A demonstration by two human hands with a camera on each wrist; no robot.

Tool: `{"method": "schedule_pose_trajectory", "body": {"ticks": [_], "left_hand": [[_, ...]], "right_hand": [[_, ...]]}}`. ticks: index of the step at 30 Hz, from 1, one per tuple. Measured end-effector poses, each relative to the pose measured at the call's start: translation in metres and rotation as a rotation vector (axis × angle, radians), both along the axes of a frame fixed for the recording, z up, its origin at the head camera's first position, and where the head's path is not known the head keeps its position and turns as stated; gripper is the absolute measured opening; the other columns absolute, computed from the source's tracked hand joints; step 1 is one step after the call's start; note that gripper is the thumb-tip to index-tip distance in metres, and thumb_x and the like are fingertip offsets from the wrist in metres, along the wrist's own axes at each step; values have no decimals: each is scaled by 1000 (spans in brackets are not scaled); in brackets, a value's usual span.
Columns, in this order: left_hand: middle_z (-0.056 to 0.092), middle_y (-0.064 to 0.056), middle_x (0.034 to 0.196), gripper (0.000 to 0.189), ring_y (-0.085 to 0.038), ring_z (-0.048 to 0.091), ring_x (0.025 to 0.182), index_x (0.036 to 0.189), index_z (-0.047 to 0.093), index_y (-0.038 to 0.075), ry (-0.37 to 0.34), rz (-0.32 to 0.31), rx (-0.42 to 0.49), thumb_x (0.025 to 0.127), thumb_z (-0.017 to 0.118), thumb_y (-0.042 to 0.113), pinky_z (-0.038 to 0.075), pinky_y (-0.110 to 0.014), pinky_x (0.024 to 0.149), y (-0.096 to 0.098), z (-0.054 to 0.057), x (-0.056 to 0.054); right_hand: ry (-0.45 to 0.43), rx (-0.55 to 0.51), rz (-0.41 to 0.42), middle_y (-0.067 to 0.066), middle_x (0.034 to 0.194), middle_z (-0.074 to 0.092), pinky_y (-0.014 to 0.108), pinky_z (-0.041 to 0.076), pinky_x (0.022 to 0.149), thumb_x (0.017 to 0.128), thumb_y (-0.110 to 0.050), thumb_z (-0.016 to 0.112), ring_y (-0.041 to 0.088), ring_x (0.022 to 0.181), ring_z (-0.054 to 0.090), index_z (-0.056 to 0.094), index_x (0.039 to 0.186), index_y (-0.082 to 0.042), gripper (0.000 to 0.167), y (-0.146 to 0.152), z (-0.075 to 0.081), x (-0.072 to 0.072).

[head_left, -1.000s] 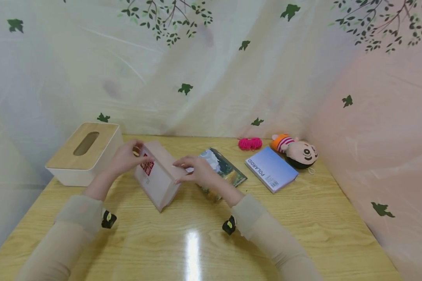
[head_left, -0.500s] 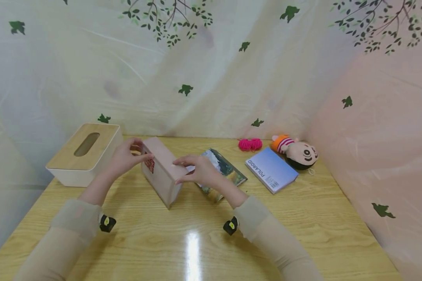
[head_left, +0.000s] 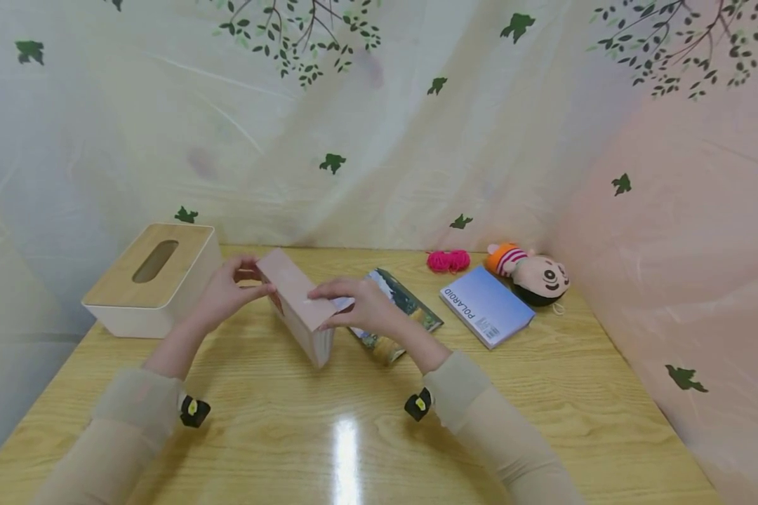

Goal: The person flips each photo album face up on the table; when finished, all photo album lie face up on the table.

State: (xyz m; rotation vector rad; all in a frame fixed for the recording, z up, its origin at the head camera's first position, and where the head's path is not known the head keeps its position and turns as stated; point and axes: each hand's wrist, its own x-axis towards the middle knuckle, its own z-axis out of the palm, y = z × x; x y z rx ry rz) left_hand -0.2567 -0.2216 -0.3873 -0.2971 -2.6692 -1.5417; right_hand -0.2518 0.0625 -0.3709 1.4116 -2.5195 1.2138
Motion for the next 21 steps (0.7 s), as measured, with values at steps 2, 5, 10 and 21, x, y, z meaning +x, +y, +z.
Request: {"method": "schedule_pose_trajectory", "body": {"ticks": [2,5,10,21], "left_hand": [[46,-18,128,70,-34,49,120,134,38,0,0,6,7,83,72,34,46,-16,79,0,-2,1],[46,-18,128,70,-34,49,121,133,39,0,6,16,2,83,72,36,46,-17,80,-1,-4,3],[47,-17,127,69,-34,49,120,132,40,1,19,30,-9,83,71,38,46,-22,83,-1,-7,3],[50,-17,123,66,-35,52,116,135,40,1,55,11,-6,85,71,30,45,-9,75,-6,-9,5]], "right_hand": [[-8,14,21,4,126,61,20,55,76,77,-19,77,15,113,58,66,121,-15,45,0,-1,0],[-53,27,42,6,129,58,18,54,75,78,-18,77,18,118,55,65,122,-15,46,0,-2,1],[-77,37,45,5,131,57,15,53,75,79,-17,76,18,120,53,63,125,-17,47,-1,-5,1],[-103,25,82,7,136,53,16,54,74,81,-21,74,17,115,57,52,135,-14,59,-3,-12,4]]}}
